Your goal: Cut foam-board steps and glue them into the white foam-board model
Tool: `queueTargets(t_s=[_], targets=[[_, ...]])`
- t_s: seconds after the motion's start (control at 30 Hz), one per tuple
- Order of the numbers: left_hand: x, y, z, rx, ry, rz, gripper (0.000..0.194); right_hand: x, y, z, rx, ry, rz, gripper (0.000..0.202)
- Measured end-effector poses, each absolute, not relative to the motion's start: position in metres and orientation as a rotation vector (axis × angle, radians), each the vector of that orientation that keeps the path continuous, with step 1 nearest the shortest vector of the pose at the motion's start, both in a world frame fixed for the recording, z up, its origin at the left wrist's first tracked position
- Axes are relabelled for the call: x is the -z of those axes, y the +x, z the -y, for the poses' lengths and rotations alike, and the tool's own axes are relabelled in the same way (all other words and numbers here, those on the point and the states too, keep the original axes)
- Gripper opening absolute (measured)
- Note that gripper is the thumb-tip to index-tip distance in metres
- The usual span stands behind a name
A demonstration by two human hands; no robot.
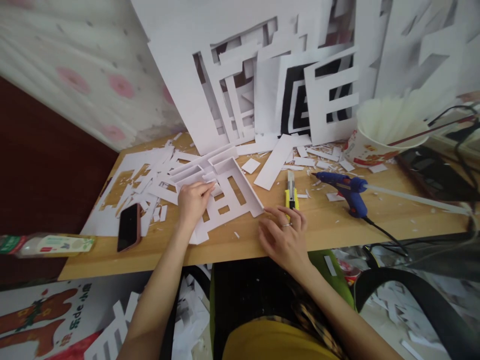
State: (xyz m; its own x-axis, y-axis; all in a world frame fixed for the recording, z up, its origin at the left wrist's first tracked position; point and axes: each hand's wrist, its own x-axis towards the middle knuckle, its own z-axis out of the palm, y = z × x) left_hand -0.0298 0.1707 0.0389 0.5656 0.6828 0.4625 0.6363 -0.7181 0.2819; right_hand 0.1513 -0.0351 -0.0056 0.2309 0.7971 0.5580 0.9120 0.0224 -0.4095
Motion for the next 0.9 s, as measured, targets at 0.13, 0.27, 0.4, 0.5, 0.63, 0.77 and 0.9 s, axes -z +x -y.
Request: queueTargets(t_s=[0.13, 0.27, 0.4, 0.5, 0.63, 0.77, 0.9], targets=[[-0.0403, -0.029, -0.1696, -0.849, 2.714, -1.154, 0.016, 0.005, 0.1508, 0.0356, 0.198, -1.787, 1.585, 0.008], [-0.0419, -0.0283, -0.1693, -0.846, 2.731, -1.165, 0.015, 0.0047, 0.1507, 0.0361, 0.196, -1.789, 1.583, 0.008], [-0.0426, -0.0279, -0.1694, -0.847, 2.746, -1.162, 0.015, 0.0064, 0.1509, 0.0355, 0.203, -1.795, 1.578, 0.007], [-0.0426, -0.0277, -0.1693, -0.856, 2.753, -1.157, 0.014, 0.008, 0.1512, 0.0351, 0.211, -1.795, 1.577, 0.008], [-0.0418, -0.0275, -0.1692, -0.869, 2.752, -1.148, 0.013, 0.0079, 0.1512, 0.0352, 0.217, -1.791, 1.579, 0.007], [-0.0401, -0.0279, -0.1699, -0.875, 2.753, -1.138, 0.014, 0.007, 0.1511, 0.0347, 0.215, -1.783, 1.582, 0.007], [-0.0384, -0.0287, -0.1703, -0.877, 2.748, -1.145, 0.014, 0.0073, 0.1513, 0.0339, 0.217, -1.782, 1.587, 0.006]])
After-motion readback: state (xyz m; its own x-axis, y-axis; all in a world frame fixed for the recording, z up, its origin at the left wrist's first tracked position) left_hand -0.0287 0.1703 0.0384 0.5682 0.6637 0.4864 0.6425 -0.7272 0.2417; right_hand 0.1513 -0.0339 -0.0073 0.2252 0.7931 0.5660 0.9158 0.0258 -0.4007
